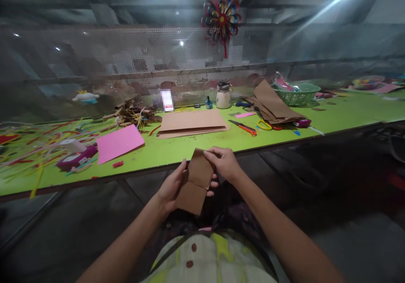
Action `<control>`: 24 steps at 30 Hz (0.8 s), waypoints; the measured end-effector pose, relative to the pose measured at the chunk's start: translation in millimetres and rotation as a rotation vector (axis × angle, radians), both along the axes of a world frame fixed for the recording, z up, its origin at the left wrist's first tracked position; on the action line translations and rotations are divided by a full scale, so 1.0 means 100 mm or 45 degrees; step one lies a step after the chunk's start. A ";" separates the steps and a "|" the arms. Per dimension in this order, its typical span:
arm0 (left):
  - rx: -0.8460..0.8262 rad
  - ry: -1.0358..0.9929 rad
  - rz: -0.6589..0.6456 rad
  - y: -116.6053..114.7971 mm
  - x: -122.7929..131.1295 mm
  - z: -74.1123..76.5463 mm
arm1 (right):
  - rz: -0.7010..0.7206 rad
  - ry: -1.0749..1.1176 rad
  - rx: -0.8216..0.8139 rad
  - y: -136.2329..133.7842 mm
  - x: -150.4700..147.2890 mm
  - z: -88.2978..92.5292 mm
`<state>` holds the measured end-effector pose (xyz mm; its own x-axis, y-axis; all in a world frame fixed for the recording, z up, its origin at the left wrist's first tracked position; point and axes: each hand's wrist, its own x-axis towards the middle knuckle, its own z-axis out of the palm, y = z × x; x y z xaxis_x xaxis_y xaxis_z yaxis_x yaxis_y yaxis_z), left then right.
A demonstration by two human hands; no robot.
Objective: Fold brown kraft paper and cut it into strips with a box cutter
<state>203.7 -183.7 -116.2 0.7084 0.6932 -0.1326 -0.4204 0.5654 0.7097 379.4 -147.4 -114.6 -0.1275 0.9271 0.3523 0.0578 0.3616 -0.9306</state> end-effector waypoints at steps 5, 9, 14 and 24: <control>0.144 0.275 0.120 0.10 -0.07 0.03 | -0.021 0.025 0.011 0.01 -0.02 -0.02; 0.314 0.418 0.220 0.15 -0.04 0.04 | -0.037 0.026 -0.004 0.03 -0.03 -0.04; 0.350 0.425 0.237 0.14 0.00 0.02 | 0.063 -0.081 -0.018 0.09 0.06 -0.01; 0.332 0.469 0.167 0.11 -0.02 0.04 | 0.192 -0.228 -0.209 0.24 0.02 0.22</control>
<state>202.1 -172.4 -112.6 0.5507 0.8176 -0.1685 -0.1698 0.3073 0.9363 381.4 -123.7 -92.2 -0.3153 0.9356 0.1587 0.1836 0.2242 -0.9571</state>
